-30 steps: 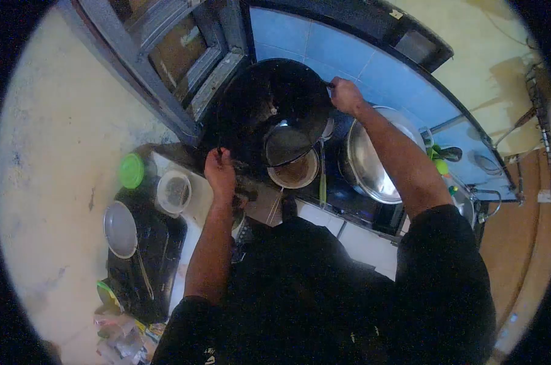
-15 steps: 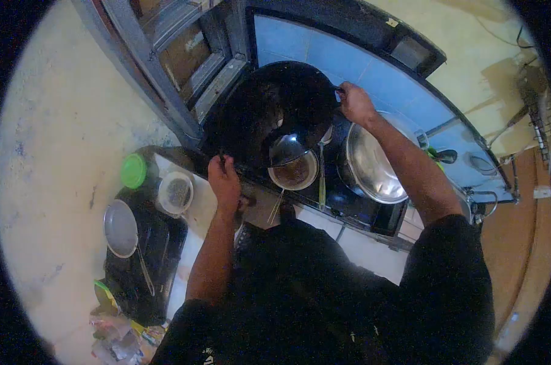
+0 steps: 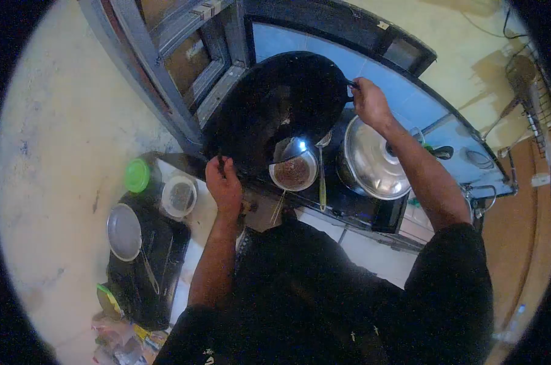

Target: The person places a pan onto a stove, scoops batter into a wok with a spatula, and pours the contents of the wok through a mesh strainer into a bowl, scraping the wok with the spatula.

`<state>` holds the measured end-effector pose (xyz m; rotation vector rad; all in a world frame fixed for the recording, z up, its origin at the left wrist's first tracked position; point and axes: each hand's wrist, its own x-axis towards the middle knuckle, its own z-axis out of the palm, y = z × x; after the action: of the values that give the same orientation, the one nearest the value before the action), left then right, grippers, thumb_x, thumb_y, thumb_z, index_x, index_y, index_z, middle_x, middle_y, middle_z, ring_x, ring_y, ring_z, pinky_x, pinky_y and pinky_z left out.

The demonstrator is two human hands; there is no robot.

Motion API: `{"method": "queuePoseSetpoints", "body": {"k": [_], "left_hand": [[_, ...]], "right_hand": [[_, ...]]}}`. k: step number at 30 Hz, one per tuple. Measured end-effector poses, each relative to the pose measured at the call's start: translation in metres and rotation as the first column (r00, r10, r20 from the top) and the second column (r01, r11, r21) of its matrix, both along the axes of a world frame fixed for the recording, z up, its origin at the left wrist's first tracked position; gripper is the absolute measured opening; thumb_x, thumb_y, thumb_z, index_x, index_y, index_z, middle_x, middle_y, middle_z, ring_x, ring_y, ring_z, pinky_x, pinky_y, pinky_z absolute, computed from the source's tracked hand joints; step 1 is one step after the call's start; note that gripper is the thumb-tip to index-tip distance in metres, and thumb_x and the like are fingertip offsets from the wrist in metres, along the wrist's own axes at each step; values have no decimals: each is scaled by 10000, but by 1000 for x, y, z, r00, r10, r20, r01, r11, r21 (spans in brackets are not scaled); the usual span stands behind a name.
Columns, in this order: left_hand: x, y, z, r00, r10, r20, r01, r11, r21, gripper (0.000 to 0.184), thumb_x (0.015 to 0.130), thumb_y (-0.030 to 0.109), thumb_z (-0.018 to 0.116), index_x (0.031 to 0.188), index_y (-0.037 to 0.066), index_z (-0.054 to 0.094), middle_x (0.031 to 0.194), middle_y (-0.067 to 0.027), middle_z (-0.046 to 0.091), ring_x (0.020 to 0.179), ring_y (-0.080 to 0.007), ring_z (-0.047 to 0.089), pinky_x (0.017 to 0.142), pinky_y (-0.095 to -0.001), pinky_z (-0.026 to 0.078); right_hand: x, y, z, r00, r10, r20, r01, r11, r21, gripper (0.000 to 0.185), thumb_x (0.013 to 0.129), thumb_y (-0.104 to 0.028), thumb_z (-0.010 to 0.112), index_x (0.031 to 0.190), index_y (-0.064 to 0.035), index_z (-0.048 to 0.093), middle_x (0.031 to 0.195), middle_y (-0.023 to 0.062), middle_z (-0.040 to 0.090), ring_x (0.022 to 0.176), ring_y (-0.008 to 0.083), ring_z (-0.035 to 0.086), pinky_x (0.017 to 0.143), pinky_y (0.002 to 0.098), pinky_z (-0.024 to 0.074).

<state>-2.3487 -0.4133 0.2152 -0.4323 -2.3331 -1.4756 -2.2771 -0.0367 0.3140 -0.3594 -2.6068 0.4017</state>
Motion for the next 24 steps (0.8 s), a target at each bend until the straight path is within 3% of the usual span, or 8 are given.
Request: {"method": "queuePoseSetpoints", "body": {"k": [1, 4, 6, 10, 13, 15, 18, 24], "left_hand": [[0, -2, 6, 1000, -5, 3, 5, 997, -75, 143, 892, 120, 571, 942, -13, 555, 885, -127, 572, 815, -246, 559, 751, -335, 449], [5, 3, 19, 999, -21, -39, 23, 998, 66, 141, 892, 124, 570, 935, -10, 557, 884, -132, 575, 812, -253, 558, 759, -334, 447], [1, 0, 15, 995, -34, -92, 38, 998, 41, 139, 890, 121, 570, 936, -10, 558, 884, -132, 576, 812, -250, 560, 756, -333, 448], [4, 0, 27, 993, -17, -113, 20, 1000, 22, 137, 887, 121, 571, 942, -5, 560, 884, -132, 581, 809, -250, 564, 741, -335, 451], [4, 0, 31, 992, -19, -127, 27, 997, 66, 223, 891, 217, 590, 902, -2, 549, 851, -158, 556, 792, -320, 528, 723, -391, 424], [3, -3, 27, 988, -25, -150, 30, 999, 28, 217, 889, 209, 591, 898, -2, 545, 840, -163, 547, 781, -325, 521, 715, -393, 420], [6, -1, 36, 987, -26, -156, 34, 998, 46, 214, 888, 204, 594, 894, -4, 541, 831, -159, 538, 767, -328, 509, 712, -388, 417], [6, 1, 38, 988, -4, -154, 20, 994, 104, 210, 884, 199, 604, 888, -2, 546, 825, -135, 539, 757, -296, 509, 713, -367, 424]], "right_hand": [[2, -1, 4, 1000, -1, -11, 1, 1000, -18, 164, 849, -72, 524, 994, 2, 545, 916, 230, 595, 852, 410, 580, 742, 477, 468], [6, -3, 15, 998, 9, -56, -9, 1000, -2, 143, 856, -53, 528, 988, 2, 540, 875, 228, 588, 804, 411, 579, 703, 460, 466], [8, 1, 18, 994, 32, -102, -22, 995, 102, 142, 857, -49, 526, 988, 5, 538, 870, 225, 588, 797, 408, 578, 696, 456, 464], [13, -4, 29, 993, 9, -120, -5, 999, 39, 148, 856, -50, 527, 993, 6, 535, 872, 223, 587, 801, 407, 578, 696, 454, 464], [15, -5, 32, 994, -6, -114, 9, 1000, 28, 156, 856, -53, 530, 1001, 5, 535, 873, 221, 587, 800, 404, 580, 694, 452, 465], [16, -5, 34, 993, -21, -114, 23, 1000, 16, 160, 858, -58, 534, 1005, 4, 535, 872, 218, 588, 790, 399, 584, 685, 449, 466], [18, -3, 35, 988, 2, -152, 16, 992, 122, 157, 862, -62, 539, 1006, 1, 538, 854, 206, 591, 760, 377, 592, 663, 436, 467], [19, -1, 39, 989, -36, -141, 39, 999, 19, 142, 870, -57, 540, 1000, 0, 542, 825, 186, 593, 674, 312, 605, 612, 402, 477]]}}
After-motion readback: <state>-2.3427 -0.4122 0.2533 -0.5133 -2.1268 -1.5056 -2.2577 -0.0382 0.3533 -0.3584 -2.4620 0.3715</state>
